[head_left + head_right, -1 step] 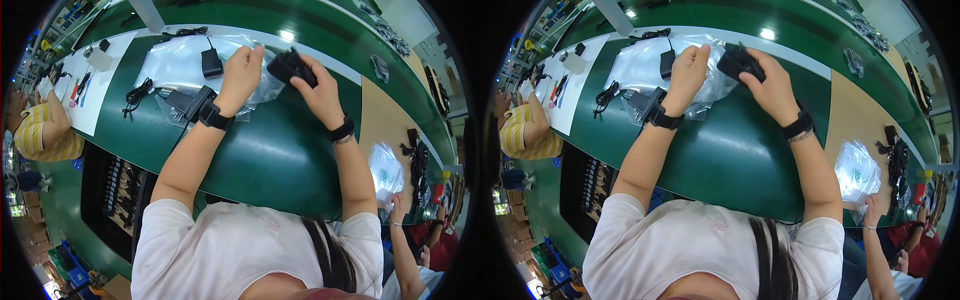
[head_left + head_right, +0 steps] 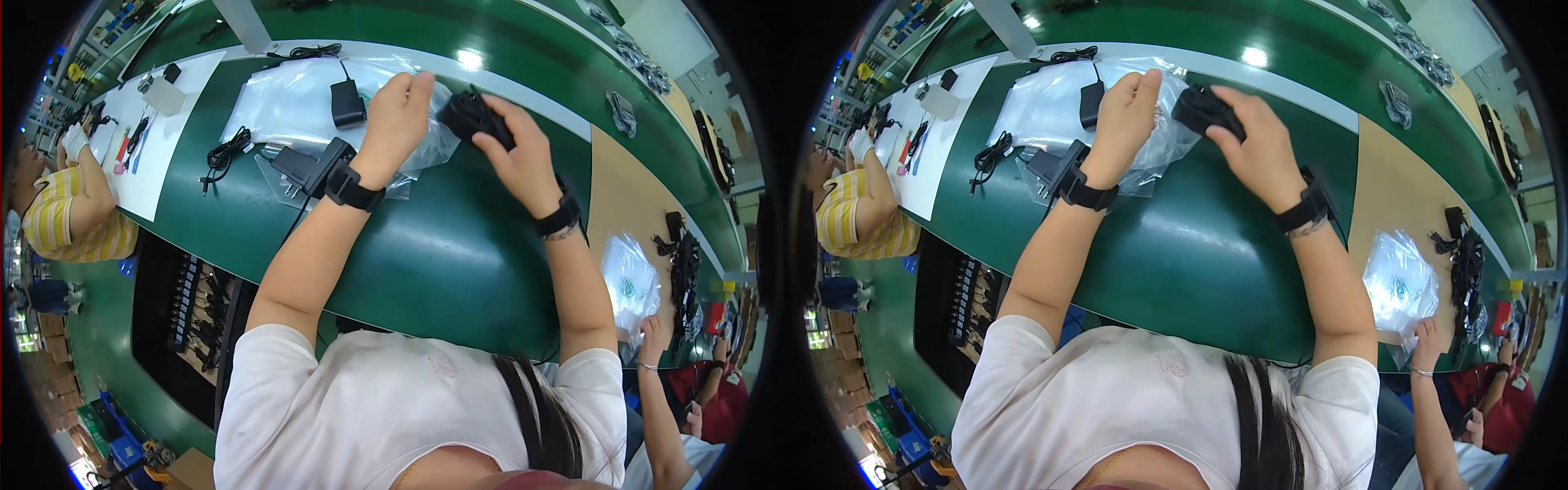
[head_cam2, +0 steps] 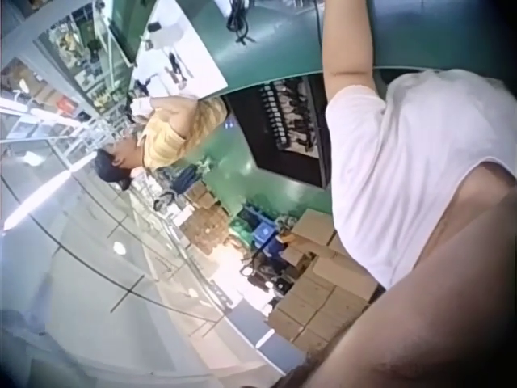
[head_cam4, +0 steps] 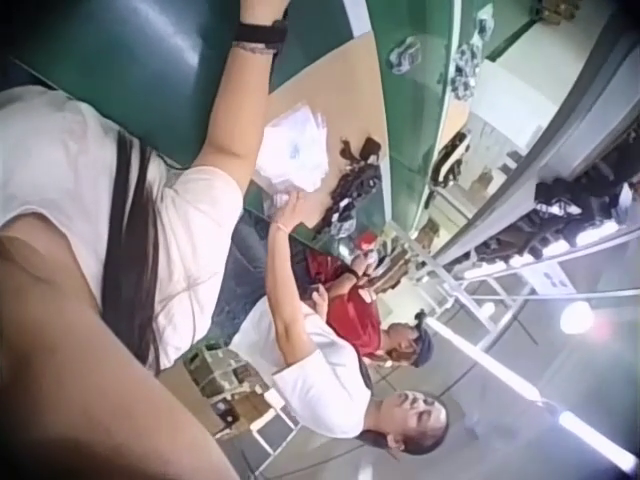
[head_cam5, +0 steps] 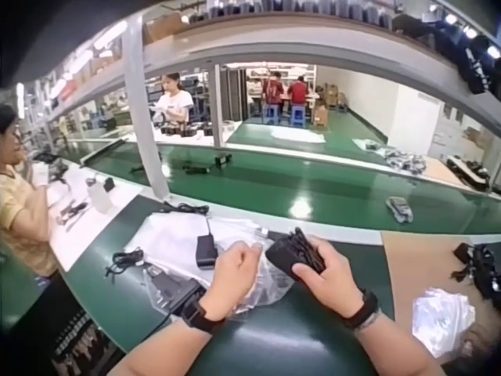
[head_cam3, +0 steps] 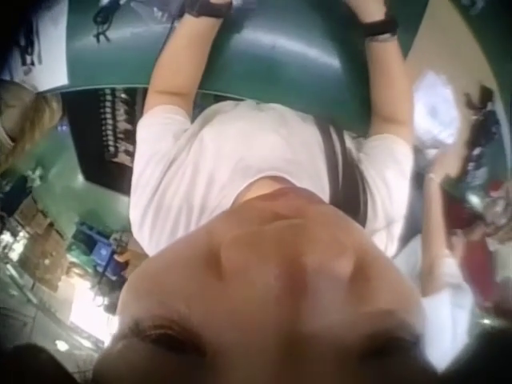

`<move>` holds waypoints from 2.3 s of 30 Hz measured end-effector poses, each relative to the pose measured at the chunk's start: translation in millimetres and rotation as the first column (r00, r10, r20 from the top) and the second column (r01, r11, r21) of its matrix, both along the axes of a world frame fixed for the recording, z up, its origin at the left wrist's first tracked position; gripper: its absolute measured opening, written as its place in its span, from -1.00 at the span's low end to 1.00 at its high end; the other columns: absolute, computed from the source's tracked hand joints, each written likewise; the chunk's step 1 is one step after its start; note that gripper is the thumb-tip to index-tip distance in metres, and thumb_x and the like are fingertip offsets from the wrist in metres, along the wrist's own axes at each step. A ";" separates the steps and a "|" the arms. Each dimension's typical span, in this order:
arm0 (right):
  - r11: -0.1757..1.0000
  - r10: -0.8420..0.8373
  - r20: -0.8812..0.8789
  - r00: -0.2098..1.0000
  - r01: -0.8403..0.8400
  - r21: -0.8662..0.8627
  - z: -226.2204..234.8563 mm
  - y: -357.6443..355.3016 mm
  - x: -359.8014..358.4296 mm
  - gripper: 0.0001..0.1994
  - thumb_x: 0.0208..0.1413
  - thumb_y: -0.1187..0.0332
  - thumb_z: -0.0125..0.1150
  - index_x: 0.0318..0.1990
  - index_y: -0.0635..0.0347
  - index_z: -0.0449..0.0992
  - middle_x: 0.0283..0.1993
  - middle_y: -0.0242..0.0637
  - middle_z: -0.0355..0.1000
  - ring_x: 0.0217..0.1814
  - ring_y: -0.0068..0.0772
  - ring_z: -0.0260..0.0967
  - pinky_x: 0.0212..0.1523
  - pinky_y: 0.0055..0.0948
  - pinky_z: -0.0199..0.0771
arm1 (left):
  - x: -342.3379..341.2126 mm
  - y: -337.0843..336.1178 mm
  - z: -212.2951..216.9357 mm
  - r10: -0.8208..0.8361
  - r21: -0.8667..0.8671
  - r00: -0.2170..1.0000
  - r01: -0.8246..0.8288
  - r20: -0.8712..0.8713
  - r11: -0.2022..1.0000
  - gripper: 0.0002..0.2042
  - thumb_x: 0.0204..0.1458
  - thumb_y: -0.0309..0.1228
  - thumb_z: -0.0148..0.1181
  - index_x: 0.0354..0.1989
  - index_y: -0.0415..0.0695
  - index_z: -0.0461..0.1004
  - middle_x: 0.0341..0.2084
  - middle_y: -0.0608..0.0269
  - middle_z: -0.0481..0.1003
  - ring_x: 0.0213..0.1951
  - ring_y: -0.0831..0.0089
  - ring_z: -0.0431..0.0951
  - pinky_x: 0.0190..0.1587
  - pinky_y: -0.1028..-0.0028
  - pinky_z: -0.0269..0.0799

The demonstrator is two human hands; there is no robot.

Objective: The person picks up a power adapter and a cable, wraps the cable around the adapter, and places them into a plastic bag. This process is then repeated with a second power adapter and cable.

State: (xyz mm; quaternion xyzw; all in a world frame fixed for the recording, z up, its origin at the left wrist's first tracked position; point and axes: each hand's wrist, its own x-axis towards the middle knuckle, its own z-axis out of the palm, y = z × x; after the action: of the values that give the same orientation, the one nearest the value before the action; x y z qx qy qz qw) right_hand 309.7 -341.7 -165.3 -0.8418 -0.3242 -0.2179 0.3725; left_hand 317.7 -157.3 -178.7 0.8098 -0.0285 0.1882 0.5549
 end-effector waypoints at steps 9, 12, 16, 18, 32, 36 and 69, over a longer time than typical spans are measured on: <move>0.970 0.104 -0.427 0.898 0.004 0.245 0.5 28.0 5.5 -0.72 -0.10 0.52 0.15 -0.16 0.26 0.36 -0.32 -0.23 0.38 -0.30 -0.32 0.36 -0.29 -0.46 0.37 | -23.8 -24.1 28.5 -0.192 0.329 0.957 0.112 0.220 0.938 -0.80 -0.04 -0.34 0.11 -0.52 -0.23 0.34 -0.67 0.06 0.42 -0.62 0.19 0.41 -0.54 0.41 0.30; 0.622 0.488 -0.629 0.605 0.265 0.737 5.1 33.4 12.6 -0.69 -0.06 0.51 0.14 -0.11 0.29 0.32 -0.30 -0.31 0.39 -0.32 -0.51 0.35 -0.34 -0.54 0.37 | -25.0 -26.9 25.9 -0.193 0.251 0.965 0.146 0.177 0.957 -0.84 -0.05 -0.39 0.11 -0.49 -0.22 0.32 -0.68 0.07 0.41 -0.60 0.17 0.43 -0.54 0.40 0.30; 0.517 0.409 -0.400 0.821 0.153 0.842 12.7 44.6 15.9 -0.48 -0.03 0.50 0.12 0.12 0.33 0.11 -0.21 -0.25 0.37 -0.30 -0.50 0.34 -0.32 -0.57 0.36 | -27.3 -27.5 28.0 -0.211 0.227 0.950 0.158 0.231 0.961 -0.84 -0.05 -0.41 0.10 -0.38 -0.18 0.28 -0.66 0.05 0.41 -0.55 0.11 0.44 -0.51 0.32 0.32; 0.841 0.007 -0.167 0.986 0.085 0.534 15.8 41.6 19.4 -0.27 -0.08 0.46 0.17 0.24 0.32 -0.09 -0.17 -0.18 0.39 -0.22 -0.38 0.37 -0.23 -0.49 0.37 | -29.7 -27.2 31.2 -0.217 0.204 0.956 0.177 0.197 0.963 -0.82 -0.05 -0.41 0.09 -0.34 -0.17 0.26 -0.59 -0.03 0.43 -0.47 0.00 0.45 -0.48 0.22 0.34; 0.660 0.485 -0.431 0.761 0.004 0.751 22.3 34.3 31.4 -0.33 -0.08 0.41 0.23 0.16 0.39 0.01 -0.11 -0.13 0.26 -0.23 -0.44 0.35 -0.48 -0.55 0.48 | -16.0 11.7 80.8 0.198 0.345 0.809 -0.439 0.554 0.829 -0.64 -0.06 -0.20 0.10 -0.24 -0.25 0.29 -0.48 -0.10 0.44 -0.51 -0.01 0.45 -0.39 0.22 0.35; 0.700 0.487 -0.472 0.735 -0.006 0.714 23.7 43.5 23.3 -0.39 -0.07 0.33 0.22 0.12 0.35 0.12 -0.24 -0.24 0.33 -0.28 -0.52 0.33 -0.51 -0.66 0.36 | 9.3 41.1 57.6 0.050 0.404 0.909 -0.233 0.414 0.884 -0.62 0.04 -0.11 -0.03 -0.45 -0.27 0.40 -0.65 -0.07 0.40 -0.57 -0.02 0.39 -0.43 0.19 0.32; 0.968 0.249 -0.330 0.911 -0.229 0.100 -12.9 65.2 29.0 -0.51 0.16 0.33 -0.14 0.22 0.32 0.01 0.23 0.01 -0.01 0.28 -0.16 -0.06 0.22 -0.39 -0.09 | -9.9 23.9 -10.8 -0.526 -0.997 0.850 0.005 -0.038 0.080 -0.87 -0.04 -0.56 0.06 -0.29 -0.27 0.41 -0.35 0.22 0.47 -0.32 0.45 0.49 -0.22 0.42 0.44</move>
State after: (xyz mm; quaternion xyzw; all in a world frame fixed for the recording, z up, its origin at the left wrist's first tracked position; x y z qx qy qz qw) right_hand 338.8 -276.5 -178.1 -0.8094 -0.3489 -0.0315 0.4713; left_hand 307.8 -133.4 -189.5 0.2434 0.0613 -0.1144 0.9612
